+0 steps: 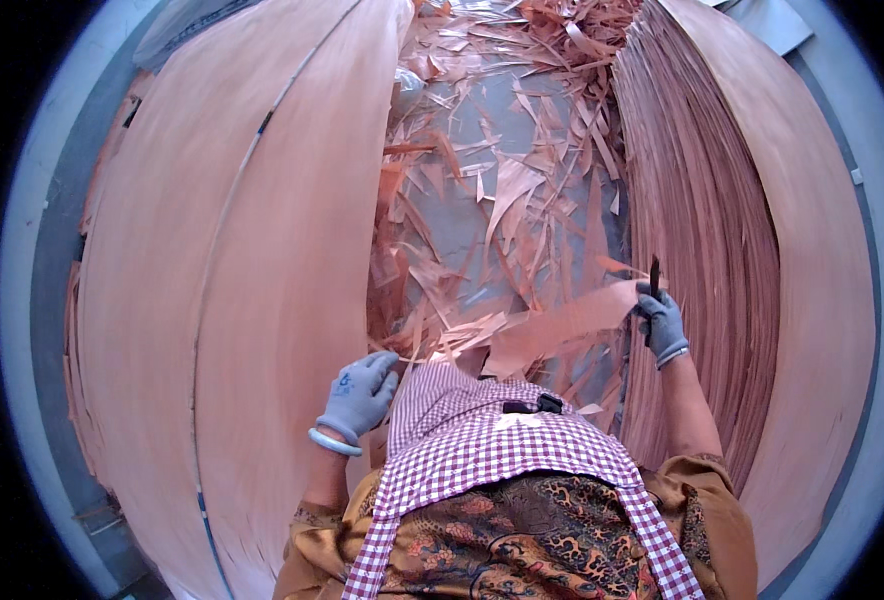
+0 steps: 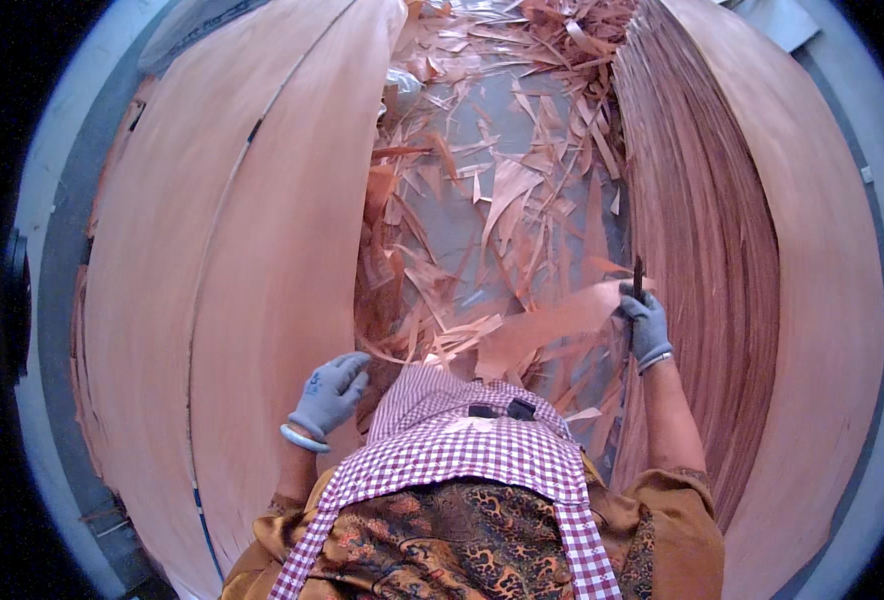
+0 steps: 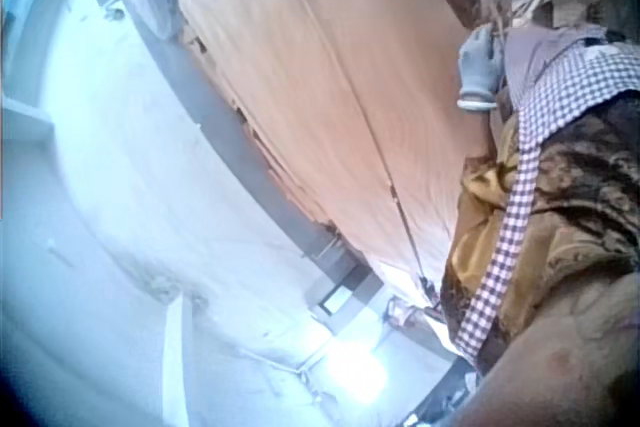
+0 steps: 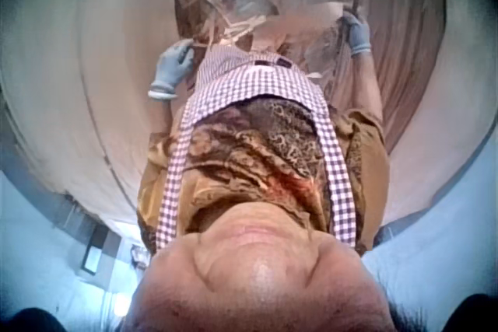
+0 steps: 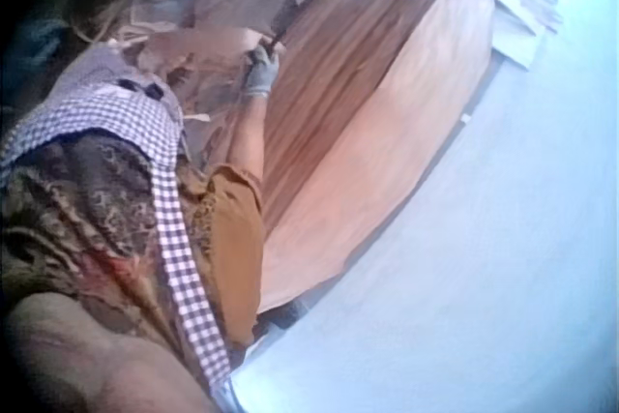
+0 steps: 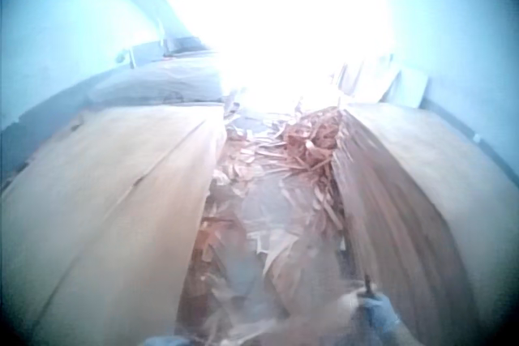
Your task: The person cuts wood veneer sheets using a knife, applies tape to the edges, and moves the sheets between stacks in a workshop environment.
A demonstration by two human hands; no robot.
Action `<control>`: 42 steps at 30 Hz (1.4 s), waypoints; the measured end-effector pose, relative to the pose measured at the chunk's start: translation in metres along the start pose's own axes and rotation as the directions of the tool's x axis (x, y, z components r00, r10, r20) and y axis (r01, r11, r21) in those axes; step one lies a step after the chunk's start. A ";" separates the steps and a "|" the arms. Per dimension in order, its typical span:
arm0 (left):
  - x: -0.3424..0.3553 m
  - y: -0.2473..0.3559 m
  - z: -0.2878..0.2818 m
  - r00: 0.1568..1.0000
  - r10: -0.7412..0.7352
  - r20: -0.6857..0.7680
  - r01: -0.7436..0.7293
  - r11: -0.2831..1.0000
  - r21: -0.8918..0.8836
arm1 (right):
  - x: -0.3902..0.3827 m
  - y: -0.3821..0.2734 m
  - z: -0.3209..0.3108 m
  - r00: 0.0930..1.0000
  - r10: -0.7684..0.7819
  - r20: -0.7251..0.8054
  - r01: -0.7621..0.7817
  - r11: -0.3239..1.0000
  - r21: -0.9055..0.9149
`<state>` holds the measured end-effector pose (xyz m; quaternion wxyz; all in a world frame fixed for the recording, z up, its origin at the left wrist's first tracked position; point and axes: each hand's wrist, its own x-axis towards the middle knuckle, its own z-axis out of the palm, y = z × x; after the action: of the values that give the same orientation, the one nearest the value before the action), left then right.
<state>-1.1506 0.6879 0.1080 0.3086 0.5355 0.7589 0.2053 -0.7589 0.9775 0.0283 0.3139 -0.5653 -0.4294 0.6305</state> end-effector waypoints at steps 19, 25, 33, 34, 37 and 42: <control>0.377 -0.018 -0.110 0.996 0.088 0.027 -0.092 0.969 0.229 | 0.333 -0.163 0.086 0.965 -0.203 0.166 0.258 0.849 -0.460; 0.526 0.020 -0.186 0.981 0.193 -0.023 -0.186 0.967 0.176 | 0.404 -0.203 0.061 0.962 -0.273 -0.020 0.208 0.776 -0.595; 0.701 0.037 -0.222 0.997 0.072 -0.005 -0.070 0.980 0.186 | 0.566 -0.257 0.061 0.938 -0.336 -0.082 0.157 0.626 -0.764; 0.721 0.042 -0.228 0.998 0.051 -0.029 -0.044 0.978 0.206 | 0.599 -0.283 0.076 0.943 -0.327 -0.066 0.149 0.591 -0.792; 0.775 0.064 -0.238 0.999 -0.041 -0.026 0.046 0.973 0.228 | 0.689 -0.335 0.114 0.975 -0.221 0.012 0.119 0.480 -0.869; 0.853 0.064 -0.259 0.994 -0.074 -0.076 0.081 0.993 0.088 | 0.801 -0.430 0.230 0.920 -0.157 0.359 0.390 0.454 -0.801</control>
<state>-1.4857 1.5158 0.1251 0.2636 0.5112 0.7985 0.1777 -1.1552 1.8274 0.0568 0.0360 -0.4896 -0.8043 0.3348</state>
